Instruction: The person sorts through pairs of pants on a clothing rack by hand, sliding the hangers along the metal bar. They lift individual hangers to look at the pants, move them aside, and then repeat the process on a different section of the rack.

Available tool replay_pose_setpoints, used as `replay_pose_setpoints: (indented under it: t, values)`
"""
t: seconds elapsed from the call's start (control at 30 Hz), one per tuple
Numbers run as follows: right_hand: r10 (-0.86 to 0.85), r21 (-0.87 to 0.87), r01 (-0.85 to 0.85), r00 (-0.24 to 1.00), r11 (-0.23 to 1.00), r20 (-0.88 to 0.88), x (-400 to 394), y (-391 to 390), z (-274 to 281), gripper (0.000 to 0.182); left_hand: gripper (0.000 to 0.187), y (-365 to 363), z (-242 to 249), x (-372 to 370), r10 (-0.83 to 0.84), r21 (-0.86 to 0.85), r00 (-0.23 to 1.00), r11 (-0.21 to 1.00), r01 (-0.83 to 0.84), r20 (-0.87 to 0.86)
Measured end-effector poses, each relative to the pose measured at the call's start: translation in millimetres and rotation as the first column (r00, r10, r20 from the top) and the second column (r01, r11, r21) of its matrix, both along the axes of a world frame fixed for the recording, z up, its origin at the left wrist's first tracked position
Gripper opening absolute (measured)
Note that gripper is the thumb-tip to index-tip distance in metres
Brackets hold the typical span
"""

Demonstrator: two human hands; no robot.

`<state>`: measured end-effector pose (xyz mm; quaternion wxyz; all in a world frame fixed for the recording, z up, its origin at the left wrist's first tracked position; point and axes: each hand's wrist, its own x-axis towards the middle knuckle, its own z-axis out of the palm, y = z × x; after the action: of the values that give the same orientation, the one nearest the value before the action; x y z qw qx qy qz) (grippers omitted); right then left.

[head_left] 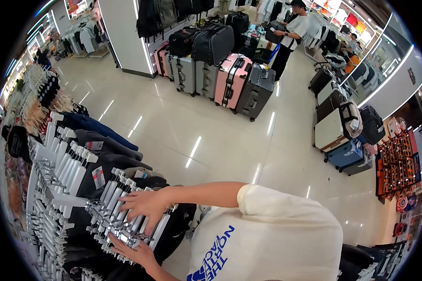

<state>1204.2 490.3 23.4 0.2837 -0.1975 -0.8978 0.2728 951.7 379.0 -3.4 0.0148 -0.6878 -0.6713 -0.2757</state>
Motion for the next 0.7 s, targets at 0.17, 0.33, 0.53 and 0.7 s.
replay_pose_setpoints:
  t: [0.17,0.33,0.53,0.7]
  values:
    - [0.042,-0.006,-0.042,0.997,0.999,0.066,0.2,0.5,0.1,0.09,0.081,2.5,-11.2,-5.8,0.001,0.031,0.999,1.0,0.001,-0.045]
    - [0.01,0.045,-0.012,0.998,0.999,0.057,-5.6,3.0,-12.3,0.094,0.076,4.4,-16.9,-10.5,-0.001,0.06,0.999,0.998,0.004,-0.049]
    - [-0.002,-0.028,0.004,0.997,1.0,0.074,-1.5,-6.5,4.8,0.082,0.072,-1.3,-1.7,3.3,0.023,0.127,1.0,0.992,-0.021,-0.012]
    - [0.033,-0.103,-0.021,0.993,0.994,0.112,7.3,-8.5,18.7,0.076,0.068,-6.8,17.3,17.5,-0.001,0.038,1.0,0.999,0.001,-0.005]
